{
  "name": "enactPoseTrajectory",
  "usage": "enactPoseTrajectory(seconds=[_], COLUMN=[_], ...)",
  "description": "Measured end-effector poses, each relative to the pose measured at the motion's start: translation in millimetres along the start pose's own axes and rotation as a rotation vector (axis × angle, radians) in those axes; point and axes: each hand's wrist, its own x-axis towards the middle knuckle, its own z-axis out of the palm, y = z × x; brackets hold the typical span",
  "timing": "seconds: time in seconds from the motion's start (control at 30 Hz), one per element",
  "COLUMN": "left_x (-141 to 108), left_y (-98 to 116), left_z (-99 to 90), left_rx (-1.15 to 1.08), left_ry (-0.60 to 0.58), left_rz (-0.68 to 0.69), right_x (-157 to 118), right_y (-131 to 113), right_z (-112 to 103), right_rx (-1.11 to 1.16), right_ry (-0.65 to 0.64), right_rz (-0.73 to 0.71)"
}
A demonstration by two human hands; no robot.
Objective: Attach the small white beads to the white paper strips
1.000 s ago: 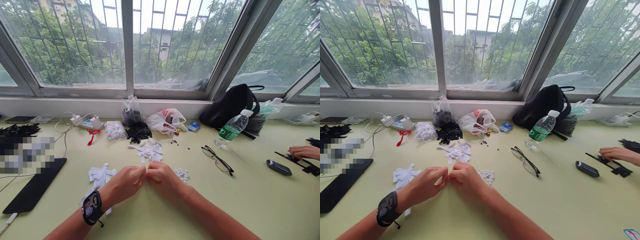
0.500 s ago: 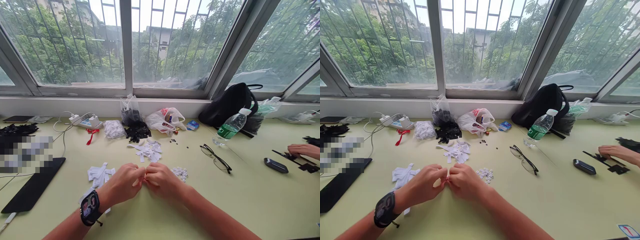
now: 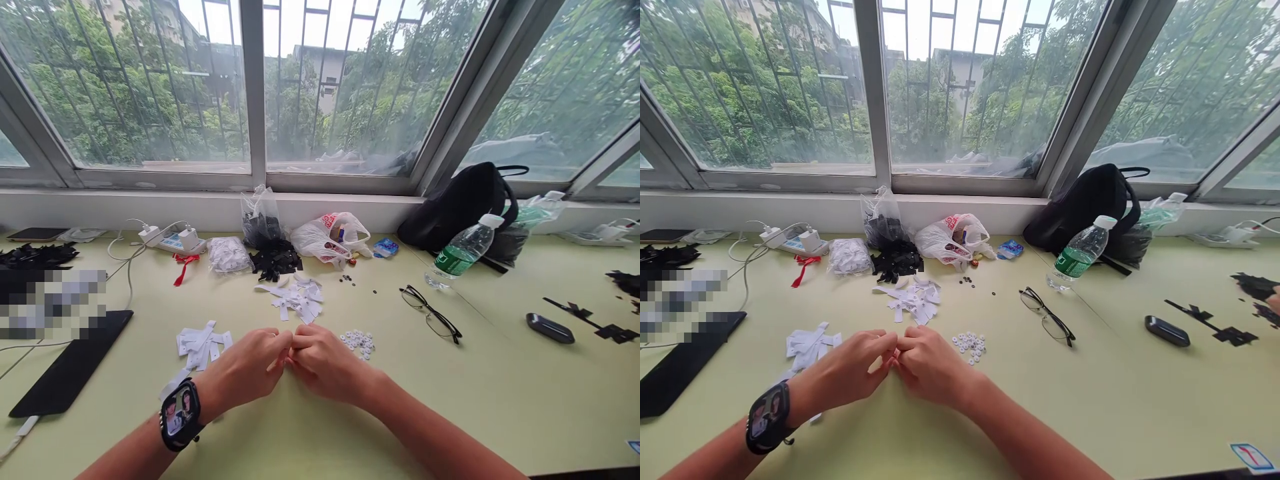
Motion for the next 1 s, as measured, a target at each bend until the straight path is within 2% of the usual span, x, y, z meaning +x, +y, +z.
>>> enactPoseTrajectory(seconds=[0.23,0.4,0.53,0.67,0.87,1.0], left_x=[0,2,6,8,11,13], left_y=[-1,-7,-7,-8,-9,-7], left_z=[1.2,3.5,1.4,1.8,6.9,5.8], left_rx=[-0.051,-0.096,-0.169,-0.209,-0.432,-0.642], left_ry=[0.038,0.108,0.188,0.198,0.236,0.23], left_rz=[-0.006,-0.067,-0.055,-0.036,-0.154,-0.225], right_x=[1,2,1,1,5,5], right_y=[2,11,17,19,13,3], right_z=[2,5,4,1,0,-9], right_rx=[0.053,0.148,0.241,0.391,0.413,0.454], right_ry=[0.041,0.123,0.144,0.193,0.328,0.362], right_rz=[0.02,0.133,0.186,0.246,0.217,0.225])
